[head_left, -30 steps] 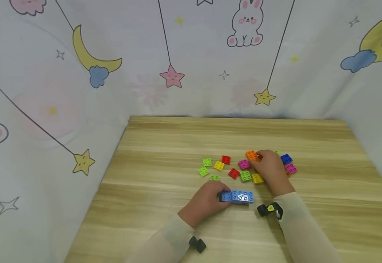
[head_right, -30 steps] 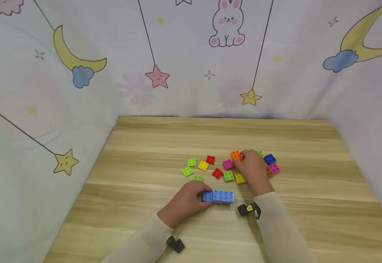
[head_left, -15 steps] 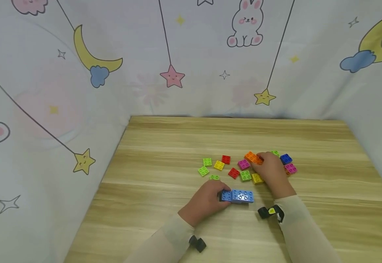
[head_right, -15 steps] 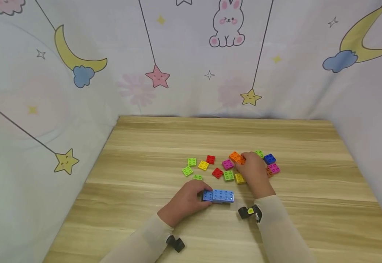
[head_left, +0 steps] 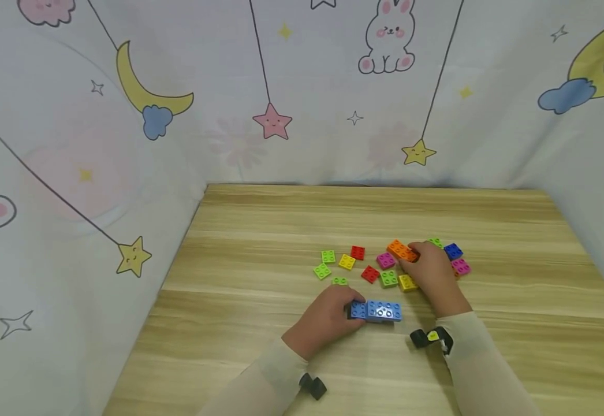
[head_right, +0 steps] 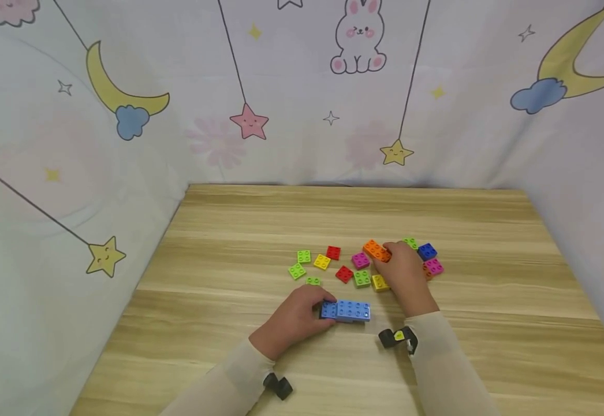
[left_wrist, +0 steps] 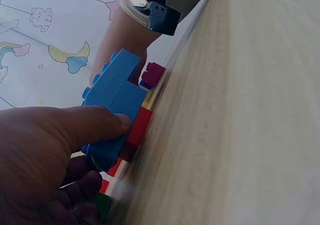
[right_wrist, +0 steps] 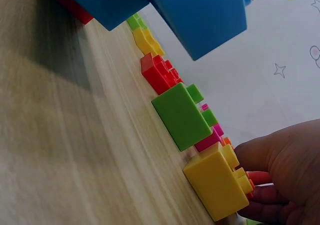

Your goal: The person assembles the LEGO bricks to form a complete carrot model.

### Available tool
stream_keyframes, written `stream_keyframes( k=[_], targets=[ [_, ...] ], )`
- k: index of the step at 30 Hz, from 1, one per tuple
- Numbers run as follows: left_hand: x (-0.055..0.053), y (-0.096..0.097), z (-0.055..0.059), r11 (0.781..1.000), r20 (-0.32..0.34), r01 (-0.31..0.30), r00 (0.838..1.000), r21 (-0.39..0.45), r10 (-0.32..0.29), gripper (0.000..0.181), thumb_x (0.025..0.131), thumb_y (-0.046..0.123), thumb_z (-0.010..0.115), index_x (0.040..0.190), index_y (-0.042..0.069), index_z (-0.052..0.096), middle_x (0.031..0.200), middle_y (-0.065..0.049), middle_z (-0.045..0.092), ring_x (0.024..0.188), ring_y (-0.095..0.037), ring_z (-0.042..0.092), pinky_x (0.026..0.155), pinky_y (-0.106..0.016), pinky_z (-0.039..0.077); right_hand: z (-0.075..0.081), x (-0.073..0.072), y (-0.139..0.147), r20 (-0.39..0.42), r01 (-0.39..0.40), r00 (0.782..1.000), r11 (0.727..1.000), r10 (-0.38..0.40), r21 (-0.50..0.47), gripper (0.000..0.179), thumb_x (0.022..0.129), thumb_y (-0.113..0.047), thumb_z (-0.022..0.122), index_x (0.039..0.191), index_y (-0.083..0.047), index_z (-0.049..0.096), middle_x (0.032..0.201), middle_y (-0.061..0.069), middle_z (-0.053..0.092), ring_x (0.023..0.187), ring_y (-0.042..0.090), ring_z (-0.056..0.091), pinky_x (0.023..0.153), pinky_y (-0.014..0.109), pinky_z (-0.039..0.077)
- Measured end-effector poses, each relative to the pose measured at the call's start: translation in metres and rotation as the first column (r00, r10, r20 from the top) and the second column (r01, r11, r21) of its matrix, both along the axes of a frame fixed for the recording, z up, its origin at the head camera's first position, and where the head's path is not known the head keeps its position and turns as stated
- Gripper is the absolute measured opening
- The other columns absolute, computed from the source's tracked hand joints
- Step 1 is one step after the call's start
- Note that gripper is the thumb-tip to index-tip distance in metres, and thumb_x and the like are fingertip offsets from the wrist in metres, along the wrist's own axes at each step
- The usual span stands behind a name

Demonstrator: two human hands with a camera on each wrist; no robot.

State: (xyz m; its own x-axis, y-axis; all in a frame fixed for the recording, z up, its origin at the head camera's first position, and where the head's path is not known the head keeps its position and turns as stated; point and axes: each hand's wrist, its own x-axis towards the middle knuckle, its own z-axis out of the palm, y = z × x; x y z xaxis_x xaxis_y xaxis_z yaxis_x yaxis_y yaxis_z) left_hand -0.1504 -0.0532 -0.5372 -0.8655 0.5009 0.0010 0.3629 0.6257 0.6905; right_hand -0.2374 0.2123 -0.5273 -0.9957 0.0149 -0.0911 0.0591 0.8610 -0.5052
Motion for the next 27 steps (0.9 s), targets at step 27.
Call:
stream_keyframes(
  k=[27],
  targets=[
    [-0.001, -0.014, -0.003, 0.994, 0.058, -0.038, 0.998, 0.101, 0.032, 0.044, 0.083, 0.023, 0.089, 0.123, 0.015, 0.073, 0.106, 0.013, 0.069, 0.091, -0.005, 0.059, 0.084, -0.023, 0.053, 0.033, 0.073, -0.045, -0.408, -0.531, 0.799, 0.837, 0.442, -0.133, 0.039, 0.080, -0.014, 0.090, 0.117, -0.009, 0.077, 0.118, 0.009, 0.074, 0.113, 0.035, 0.068, 0.095, 0.056, 0.055]
  ],
)
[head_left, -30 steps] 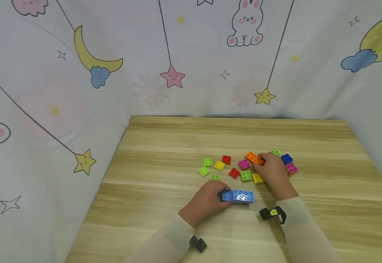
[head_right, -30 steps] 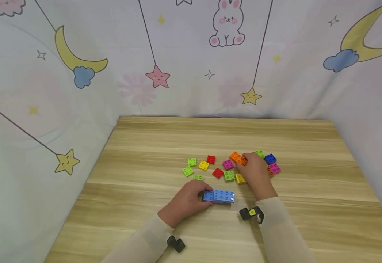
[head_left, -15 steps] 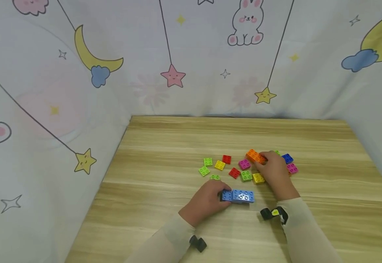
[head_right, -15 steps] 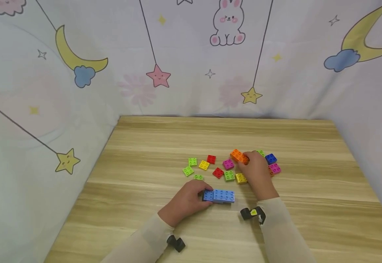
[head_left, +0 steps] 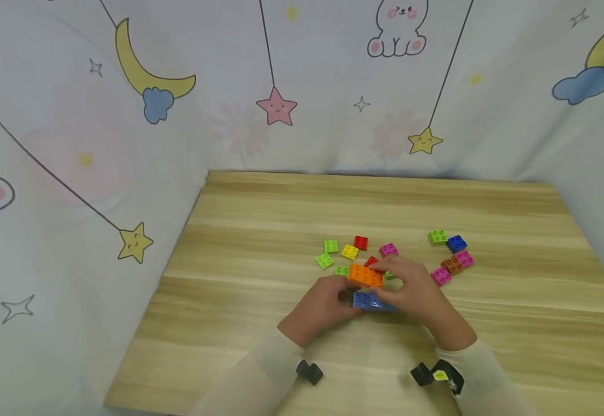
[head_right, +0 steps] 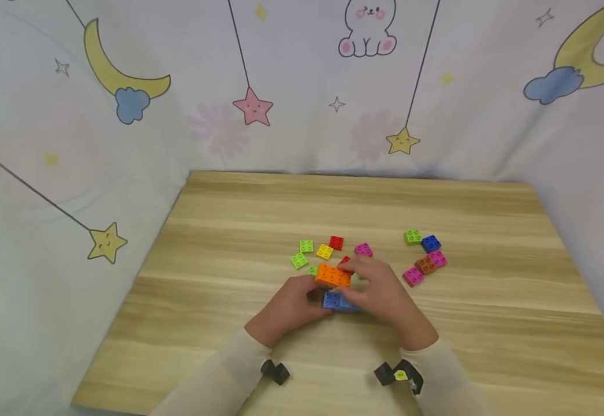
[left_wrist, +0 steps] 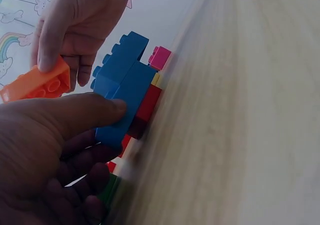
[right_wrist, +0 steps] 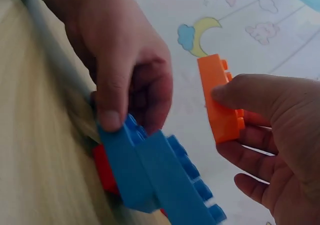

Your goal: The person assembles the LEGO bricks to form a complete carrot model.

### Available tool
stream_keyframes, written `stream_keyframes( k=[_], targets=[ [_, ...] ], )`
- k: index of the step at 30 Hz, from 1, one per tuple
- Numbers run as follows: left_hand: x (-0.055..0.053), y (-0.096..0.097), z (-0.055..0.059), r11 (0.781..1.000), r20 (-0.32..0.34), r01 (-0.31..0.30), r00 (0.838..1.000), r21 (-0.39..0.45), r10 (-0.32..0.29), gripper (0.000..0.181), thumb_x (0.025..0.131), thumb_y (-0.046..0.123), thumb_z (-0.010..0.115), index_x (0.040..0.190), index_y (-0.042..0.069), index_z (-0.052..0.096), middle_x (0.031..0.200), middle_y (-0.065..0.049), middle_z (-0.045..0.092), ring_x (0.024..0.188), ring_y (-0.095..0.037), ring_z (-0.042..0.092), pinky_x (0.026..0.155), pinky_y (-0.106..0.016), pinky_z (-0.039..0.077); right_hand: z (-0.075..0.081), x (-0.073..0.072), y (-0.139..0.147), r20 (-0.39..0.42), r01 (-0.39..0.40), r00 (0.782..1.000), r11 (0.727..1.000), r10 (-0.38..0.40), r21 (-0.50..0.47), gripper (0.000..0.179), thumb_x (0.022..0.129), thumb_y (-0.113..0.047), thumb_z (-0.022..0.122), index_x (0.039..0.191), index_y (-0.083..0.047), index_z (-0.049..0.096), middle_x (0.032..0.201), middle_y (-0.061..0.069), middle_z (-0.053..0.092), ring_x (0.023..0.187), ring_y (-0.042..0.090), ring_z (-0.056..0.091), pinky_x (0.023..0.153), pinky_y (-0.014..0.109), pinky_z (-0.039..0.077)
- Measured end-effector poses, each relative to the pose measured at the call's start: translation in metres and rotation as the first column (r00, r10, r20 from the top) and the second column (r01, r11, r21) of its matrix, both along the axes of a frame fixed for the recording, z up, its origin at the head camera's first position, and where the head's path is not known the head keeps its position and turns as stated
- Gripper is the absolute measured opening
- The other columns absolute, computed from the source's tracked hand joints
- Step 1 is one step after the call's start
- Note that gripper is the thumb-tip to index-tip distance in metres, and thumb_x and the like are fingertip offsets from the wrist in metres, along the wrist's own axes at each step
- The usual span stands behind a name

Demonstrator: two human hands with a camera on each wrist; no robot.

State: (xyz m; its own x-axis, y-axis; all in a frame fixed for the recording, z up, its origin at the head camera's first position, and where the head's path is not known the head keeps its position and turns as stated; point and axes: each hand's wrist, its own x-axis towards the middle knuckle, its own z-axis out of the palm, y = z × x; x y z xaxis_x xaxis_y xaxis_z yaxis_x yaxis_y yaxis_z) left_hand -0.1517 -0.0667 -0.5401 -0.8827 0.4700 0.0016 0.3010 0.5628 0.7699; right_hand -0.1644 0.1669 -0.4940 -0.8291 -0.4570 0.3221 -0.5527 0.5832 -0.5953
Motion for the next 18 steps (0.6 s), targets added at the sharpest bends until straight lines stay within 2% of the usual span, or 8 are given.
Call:
stream_keyframes(
  k=[5, 8, 11, 15, 18],
  targets=[
    [-0.003, -0.001, -0.004, 0.995, 0.110, -0.041, 0.993, 0.093, 0.030, 0.038, 0.082, 0.025, 0.090, 0.116, 0.021, 0.075, 0.104, 0.018, 0.071, 0.093, -0.002, 0.064, 0.094, -0.028, 0.053, -0.002, 0.008, -0.011, 0.056, -0.095, 0.994, 0.994, 0.092, 0.046, 0.036, 0.081, -0.014, 0.089, 0.114, -0.011, 0.077, 0.115, 0.003, 0.074, 0.107, 0.027, 0.068, 0.093, 0.051, 0.056],
    [-0.005, -0.002, -0.006, 0.990, 0.140, -0.058, 0.989, 0.128, 0.039, 0.040, 0.080, 0.025, 0.091, 0.115, 0.026, 0.073, 0.106, 0.019, 0.071, 0.095, -0.005, 0.064, 0.096, -0.032, 0.052, -0.005, 0.009, -0.014, 0.071, -0.128, 0.990, 0.990, 0.124, 0.059, 0.035, 0.081, -0.013, 0.089, 0.114, -0.011, 0.077, 0.115, 0.002, 0.075, 0.105, 0.025, 0.068, 0.093, 0.050, 0.055],
    [-0.005, -0.003, -0.006, 0.990, 0.155, -0.072, 0.986, 0.122, 0.053, 0.049, 0.079, 0.028, 0.092, 0.122, 0.029, 0.068, 0.112, 0.018, 0.069, 0.100, -0.007, 0.063, 0.097, -0.035, 0.051, -0.007, 0.011, -0.016, 0.077, -0.116, 0.991, 0.987, 0.108, 0.109, 0.035, 0.083, -0.016, 0.088, 0.115, -0.011, 0.077, 0.114, 0.001, 0.075, 0.104, 0.024, 0.066, 0.095, 0.051, 0.052],
    [-0.004, -0.004, -0.005, 0.991, 0.175, -0.091, 0.982, 0.103, 0.072, 0.062, 0.079, 0.030, 0.092, 0.132, 0.029, 0.061, 0.116, 0.012, 0.068, 0.102, -0.009, 0.063, 0.096, -0.035, 0.053, -0.007, 0.014, -0.021, 0.095, -0.067, 0.994, 0.977, 0.049, 0.202, 0.035, 0.083, -0.023, 0.088, 0.114, -0.012, 0.077, 0.112, -0.001, 0.074, 0.103, 0.023, 0.065, 0.096, 0.052, 0.046],
    [-0.004, -0.004, -0.005, 0.991, 0.168, -0.089, 0.983, 0.102, 0.071, 0.061, 0.080, 0.031, 0.092, 0.132, 0.029, 0.060, 0.115, 0.009, 0.068, 0.101, -0.009, 0.063, 0.093, -0.032, 0.053, -0.006, 0.016, -0.024, 0.102, -0.046, 0.995, 0.969, 0.022, 0.241, 0.034, 0.083, -0.024, 0.089, 0.112, -0.011, 0.078, 0.110, 0.000, 0.075, 0.104, 0.023, 0.066, 0.096, 0.051, 0.043]
  ],
)
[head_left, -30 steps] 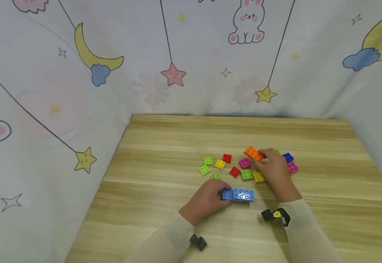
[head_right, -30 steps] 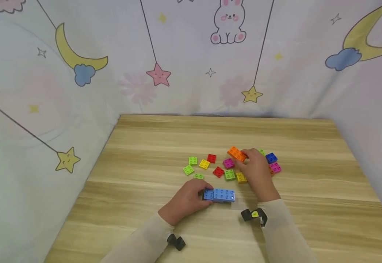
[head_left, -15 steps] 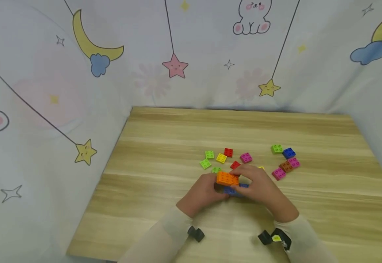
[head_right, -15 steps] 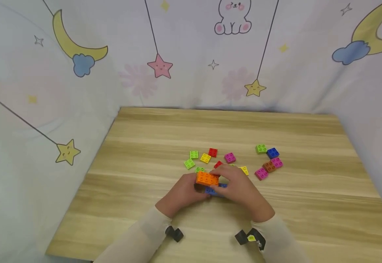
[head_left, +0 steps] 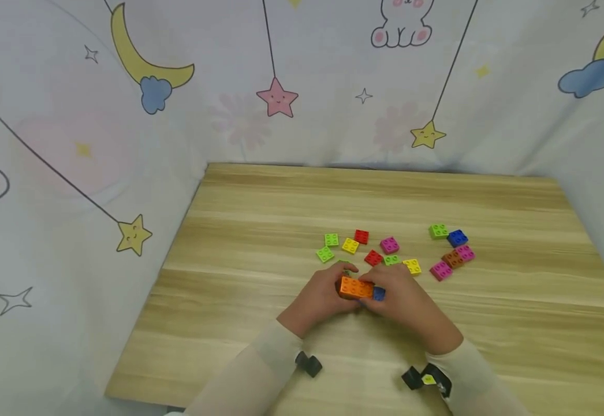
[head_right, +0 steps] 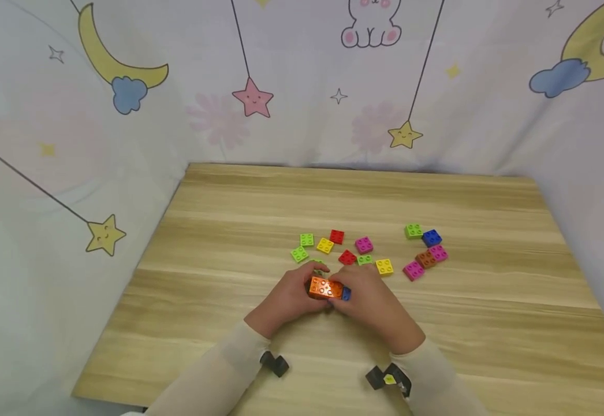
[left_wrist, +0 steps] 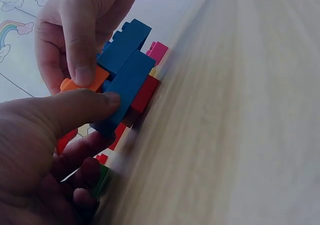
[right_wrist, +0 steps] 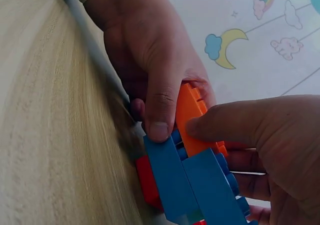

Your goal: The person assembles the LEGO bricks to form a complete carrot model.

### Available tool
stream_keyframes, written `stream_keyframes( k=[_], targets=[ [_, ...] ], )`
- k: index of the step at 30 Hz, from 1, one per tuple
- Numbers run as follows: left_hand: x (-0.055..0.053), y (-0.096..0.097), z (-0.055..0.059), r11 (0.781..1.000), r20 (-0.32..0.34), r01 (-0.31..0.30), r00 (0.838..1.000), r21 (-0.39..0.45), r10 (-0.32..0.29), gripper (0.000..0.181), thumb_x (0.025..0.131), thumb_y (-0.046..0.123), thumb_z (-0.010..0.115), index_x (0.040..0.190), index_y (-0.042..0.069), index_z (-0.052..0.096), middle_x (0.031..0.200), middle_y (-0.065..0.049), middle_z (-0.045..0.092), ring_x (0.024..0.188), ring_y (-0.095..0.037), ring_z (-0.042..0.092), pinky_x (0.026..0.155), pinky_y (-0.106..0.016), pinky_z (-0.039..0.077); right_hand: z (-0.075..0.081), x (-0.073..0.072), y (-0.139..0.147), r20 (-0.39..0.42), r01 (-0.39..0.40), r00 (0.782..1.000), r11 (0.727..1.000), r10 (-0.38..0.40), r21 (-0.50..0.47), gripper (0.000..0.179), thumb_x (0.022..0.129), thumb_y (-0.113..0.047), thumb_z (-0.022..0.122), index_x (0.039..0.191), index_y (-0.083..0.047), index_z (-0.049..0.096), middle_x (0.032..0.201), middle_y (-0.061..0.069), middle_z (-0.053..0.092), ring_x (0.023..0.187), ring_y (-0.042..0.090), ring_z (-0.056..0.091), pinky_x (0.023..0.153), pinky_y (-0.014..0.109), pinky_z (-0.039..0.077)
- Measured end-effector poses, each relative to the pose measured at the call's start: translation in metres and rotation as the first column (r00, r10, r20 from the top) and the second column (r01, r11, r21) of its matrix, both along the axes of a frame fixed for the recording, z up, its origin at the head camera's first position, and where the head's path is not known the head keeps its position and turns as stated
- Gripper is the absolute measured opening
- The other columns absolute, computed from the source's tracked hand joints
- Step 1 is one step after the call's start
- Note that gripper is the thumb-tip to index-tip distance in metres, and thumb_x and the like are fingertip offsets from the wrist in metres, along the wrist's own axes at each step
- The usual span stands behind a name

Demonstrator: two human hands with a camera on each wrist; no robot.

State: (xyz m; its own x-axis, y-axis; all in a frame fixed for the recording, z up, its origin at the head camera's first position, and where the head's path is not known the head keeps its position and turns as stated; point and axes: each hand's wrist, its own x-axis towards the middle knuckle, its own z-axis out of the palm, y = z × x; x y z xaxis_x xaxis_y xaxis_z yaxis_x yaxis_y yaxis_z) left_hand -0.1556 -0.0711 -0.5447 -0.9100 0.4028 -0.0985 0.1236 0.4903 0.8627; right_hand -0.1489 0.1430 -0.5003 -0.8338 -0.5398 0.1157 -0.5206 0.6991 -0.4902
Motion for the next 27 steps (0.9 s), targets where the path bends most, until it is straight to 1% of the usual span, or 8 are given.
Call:
stream_keyframes(
  k=[5, 7, 13, 16, 21, 24, 27],
  targets=[
    [-0.001, 0.000, -0.003, 1.000, -0.052, 0.014, 0.999, -0.005, -0.014, 0.045, 0.081, 0.031, 0.091, 0.118, 0.032, 0.066, 0.113, 0.014, 0.068, 0.101, -0.009, 0.062, 0.093, -0.032, 0.052, 0.001, 0.001, -0.002, 0.017, 0.017, 1.000, 0.999, -0.018, 0.034, 0.035, 0.083, -0.025, 0.088, 0.113, -0.010, 0.078, 0.109, 0.000, 0.076, 0.105, 0.023, 0.066, 0.096, 0.050, 0.042],
    [-0.001, 0.000, -0.004, 1.000, -0.068, 0.019, 0.998, -0.005, -0.019, 0.042, 0.081, 0.030, 0.091, 0.115, 0.032, 0.067, 0.112, 0.016, 0.068, 0.101, -0.008, 0.062, 0.094, -0.032, 0.052, 0.001, 0.001, -0.002, 0.013, 0.019, 1.000, 0.999, -0.020, 0.035, 0.034, 0.083, -0.025, 0.089, 0.112, -0.010, 0.079, 0.107, -0.001, 0.076, 0.105, 0.022, 0.066, 0.095, 0.050, 0.043],
    [-0.002, 0.000, -0.005, 0.999, -0.109, 0.035, 0.993, -0.033, -0.039, 0.041, 0.082, 0.033, 0.090, 0.115, 0.031, 0.067, 0.112, 0.016, 0.067, 0.099, -0.007, 0.062, 0.091, -0.028, 0.052, -0.002, 0.001, 0.000, -0.023, 0.027, 0.999, 1.000, -0.027, -0.006, 0.035, 0.079, -0.027, 0.092, 0.109, -0.013, 0.081, 0.098, -0.007, 0.075, 0.102, 0.021, 0.066, 0.093, 0.050, 0.038],
    [-0.002, 0.000, -0.004, 0.997, -0.135, 0.045, 0.989, -0.055, -0.052, 0.040, 0.082, 0.033, 0.090, 0.115, 0.030, 0.067, 0.111, 0.016, 0.068, 0.099, -0.007, 0.061, 0.090, -0.028, 0.052, -0.005, 0.002, 0.001, -0.034, 0.024, 0.999, 0.999, -0.025, -0.031, 0.036, 0.079, -0.028, 0.092, 0.109, -0.013, 0.081, 0.098, -0.008, 0.074, 0.103, 0.020, 0.065, 0.093, 0.049, 0.036],
    [-0.001, 0.001, 0.000, 0.996, -0.170, 0.049, 0.984, -0.078, -0.062, 0.040, 0.082, 0.031, 0.090, 0.117, 0.026, 0.069, 0.111, 0.014, 0.068, 0.098, -0.007, 0.060, 0.091, -0.028, 0.051, -0.011, 0.002, 0.001, -0.045, 0.019, 0.999, 0.997, -0.022, -0.069, 0.037, 0.079, -0.027, 0.092, 0.110, -0.012, 0.080, 0.102, -0.005, 0.076, 0.104, 0.021, 0.065, 0.095, 0.050, 0.034],
    [0.000, 0.002, 0.002, 0.993, -0.175, 0.060, 0.982, -0.097, -0.076, 0.041, 0.082, 0.031, 0.090, 0.118, 0.023, 0.071, 0.111, 0.013, 0.069, 0.098, -0.007, 0.060, 0.092, -0.027, 0.050, -0.013, 0.002, 0.003, -0.051, 0.012, 0.999, 0.999, -0.014, -0.042, 0.040, 0.080, -0.030, 0.091, 0.113, -0.011, 0.080, 0.104, -0.003, 0.076, 0.104, 0.021, 0.066, 0.098, 0.053, 0.033],
    [0.001, 0.003, 0.002, 0.991, -0.179, 0.071, 0.980, -0.117, -0.091, 0.043, 0.082, 0.033, 0.090, 0.120, 0.022, 0.072, 0.112, 0.013, 0.069, 0.099, -0.005, 0.059, 0.092, -0.026, 0.050, -0.014, 0.003, 0.005, -0.072, 0.009, 0.997, 0.999, -0.006, 0.033, 0.044, 0.080, -0.036, 0.090, 0.116, -0.013, 0.080, 0.106, -0.003, 0.076, 0.106, 0.021, 0.066, 0.100, 0.058, 0.033]
  ],
)
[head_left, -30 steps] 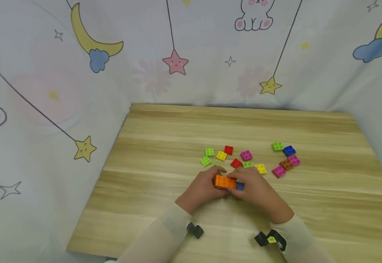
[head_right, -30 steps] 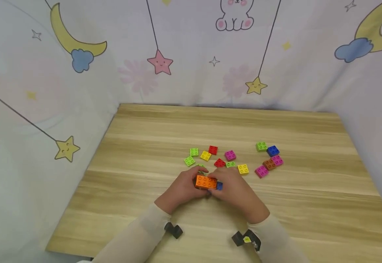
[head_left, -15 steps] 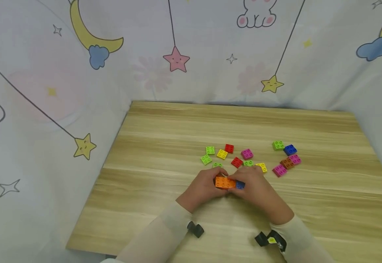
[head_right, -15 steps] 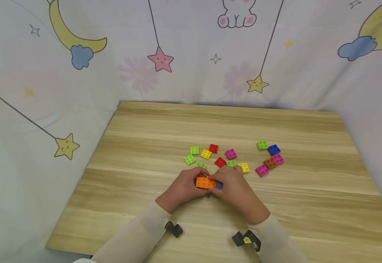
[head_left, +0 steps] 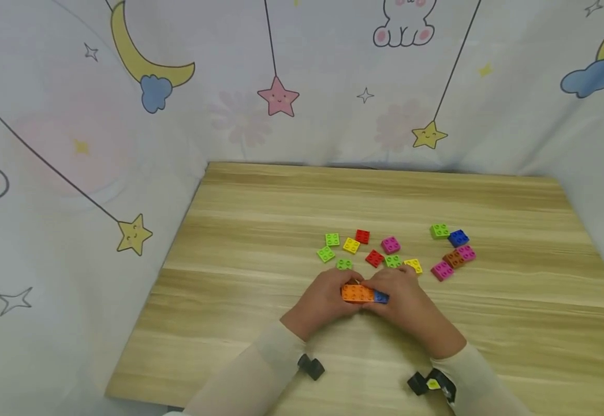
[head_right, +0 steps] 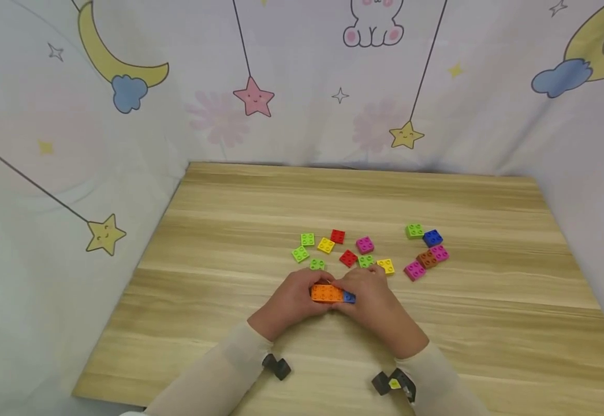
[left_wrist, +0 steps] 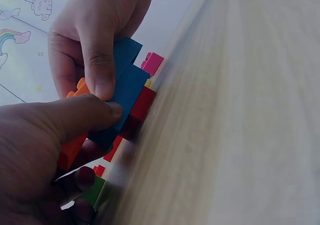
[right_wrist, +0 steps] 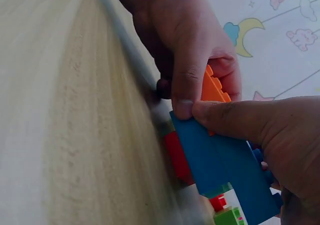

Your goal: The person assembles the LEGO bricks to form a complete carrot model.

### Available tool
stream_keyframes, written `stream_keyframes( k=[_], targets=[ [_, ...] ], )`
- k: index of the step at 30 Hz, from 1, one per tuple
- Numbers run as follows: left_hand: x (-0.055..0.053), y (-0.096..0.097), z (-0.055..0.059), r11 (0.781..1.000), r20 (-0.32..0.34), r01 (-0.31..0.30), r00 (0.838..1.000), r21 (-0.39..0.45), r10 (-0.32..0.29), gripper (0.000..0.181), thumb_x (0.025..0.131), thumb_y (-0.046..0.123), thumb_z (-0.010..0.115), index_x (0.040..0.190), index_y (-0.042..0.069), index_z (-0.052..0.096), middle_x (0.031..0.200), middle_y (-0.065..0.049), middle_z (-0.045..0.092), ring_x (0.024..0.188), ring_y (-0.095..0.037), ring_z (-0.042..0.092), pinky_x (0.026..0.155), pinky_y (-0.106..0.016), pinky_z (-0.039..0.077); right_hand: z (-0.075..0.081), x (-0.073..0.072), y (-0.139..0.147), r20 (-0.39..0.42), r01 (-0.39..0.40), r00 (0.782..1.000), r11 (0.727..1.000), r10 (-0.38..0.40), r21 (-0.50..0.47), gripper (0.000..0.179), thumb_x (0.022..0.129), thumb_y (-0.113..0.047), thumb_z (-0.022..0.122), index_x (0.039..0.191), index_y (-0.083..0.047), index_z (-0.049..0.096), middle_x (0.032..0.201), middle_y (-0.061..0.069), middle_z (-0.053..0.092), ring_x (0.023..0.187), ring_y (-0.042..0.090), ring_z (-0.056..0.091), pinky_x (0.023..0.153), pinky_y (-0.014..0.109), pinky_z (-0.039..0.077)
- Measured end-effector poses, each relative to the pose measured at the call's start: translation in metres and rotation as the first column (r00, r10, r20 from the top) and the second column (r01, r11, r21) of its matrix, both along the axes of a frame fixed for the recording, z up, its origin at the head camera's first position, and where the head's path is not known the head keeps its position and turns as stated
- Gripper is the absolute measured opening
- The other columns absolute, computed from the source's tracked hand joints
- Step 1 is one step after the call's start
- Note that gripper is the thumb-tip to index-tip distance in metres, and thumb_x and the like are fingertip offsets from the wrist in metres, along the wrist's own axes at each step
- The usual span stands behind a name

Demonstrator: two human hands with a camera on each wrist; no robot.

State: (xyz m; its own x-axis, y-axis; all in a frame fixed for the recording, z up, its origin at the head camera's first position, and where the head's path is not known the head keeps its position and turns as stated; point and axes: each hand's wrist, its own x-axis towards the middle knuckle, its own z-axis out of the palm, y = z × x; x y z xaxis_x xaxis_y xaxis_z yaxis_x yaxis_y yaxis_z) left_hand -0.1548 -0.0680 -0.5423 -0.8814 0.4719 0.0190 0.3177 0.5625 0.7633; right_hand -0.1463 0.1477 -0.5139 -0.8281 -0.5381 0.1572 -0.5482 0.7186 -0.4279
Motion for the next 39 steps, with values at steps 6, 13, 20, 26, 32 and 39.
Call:
stream_keyframes(
  k=[6, 13, 20, 26, 32, 39],
  targets=[
    [0.000, 0.003, 0.000, 1.000, 0.001, -0.009, 1.000, -0.004, 0.009, 0.040, 0.083, 0.032, 0.089, 0.118, 0.021, 0.072, 0.109, 0.013, 0.069, 0.096, -0.006, 0.059, 0.089, -0.026, 0.050, 0.008, 0.002, 0.011, -0.004, 0.079, 0.997, 0.997, -0.079, 0.003, 0.050, 0.077, -0.042, 0.092, 0.117, -0.016, 0.079, 0.113, -0.001, 0.076, 0.113, 0.027, 0.064, 0.102, 0.066, 0.028],
    [-0.002, 0.000, -0.002, 1.000, -0.010, -0.013, 1.000, 0.016, 0.014, 0.027, 0.084, 0.032, 0.089, 0.105, 0.024, 0.074, 0.098, 0.018, 0.066, 0.089, -0.007, 0.058, 0.084, -0.026, 0.049, 0.003, -0.002, 0.010, -0.034, 0.042, 0.999, 0.999, -0.043, -0.013, 0.035, 0.082, -0.042, 0.089, 0.108, -0.021, 0.080, 0.107, -0.008, 0.076, 0.110, 0.023, 0.063, 0.102, 0.065, 0.027],
    [-0.003, 0.001, -0.002, 1.000, -0.013, -0.011, 1.000, 0.016, 0.012, 0.028, 0.084, 0.032, 0.088, 0.108, 0.023, 0.075, 0.100, 0.018, 0.066, 0.091, -0.006, 0.058, 0.086, -0.027, 0.049, 0.001, -0.001, 0.005, -0.113, 0.036, 0.993, 0.999, -0.036, -0.005, 0.034, 0.079, -0.039, 0.091, 0.105, -0.019, 0.081, 0.103, -0.006, 0.076, 0.107, 0.023, 0.063, 0.101, 0.062, 0.031],
    [-0.003, 0.003, 0.001, 1.000, -0.022, -0.011, 1.000, -0.004, 0.011, 0.028, 0.084, 0.031, 0.088, 0.108, 0.022, 0.076, 0.100, 0.017, 0.068, 0.092, -0.004, 0.058, 0.087, -0.026, 0.049, -0.001, 0.000, 0.012, -0.117, 0.036, 0.992, 0.998, -0.042, -0.053, 0.037, 0.081, -0.041, 0.089, 0.109, -0.018, 0.081, 0.104, -0.006, 0.076, 0.107, 0.022, 0.062, 0.100, 0.061, 0.031],
    [-0.002, 0.005, 0.005, 0.999, 0.024, -0.026, 0.999, -0.020, 0.027, 0.030, 0.083, 0.027, 0.088, 0.110, 0.022, 0.076, 0.101, 0.017, 0.066, 0.090, -0.007, 0.057, 0.084, -0.026, 0.049, 0.000, -0.016, 0.057, -0.068, 0.106, 0.990, 0.973, -0.122, -0.206, 0.047, 0.085, -0.024, 0.087, 0.127, -0.008, 0.073, 0.124, 0.008, 0.072, 0.116, 0.032, 0.061, 0.099, 0.057, 0.042],
    [0.002, 0.005, 0.007, 0.998, 0.092, -0.035, 0.995, -0.058, 0.040, 0.036, 0.085, 0.028, 0.087, 0.118, 0.025, 0.073, 0.109, 0.017, 0.065, 0.097, -0.007, 0.056, 0.090, -0.028, 0.050, -0.019, -0.035, 0.105, -0.016, 0.185, 0.982, 0.974, -0.189, -0.135, 0.046, 0.087, -0.020, 0.085, 0.129, -0.009, 0.072, 0.127, 0.011, 0.070, 0.121, 0.036, 0.058, 0.104, 0.061, 0.039]
  ],
)
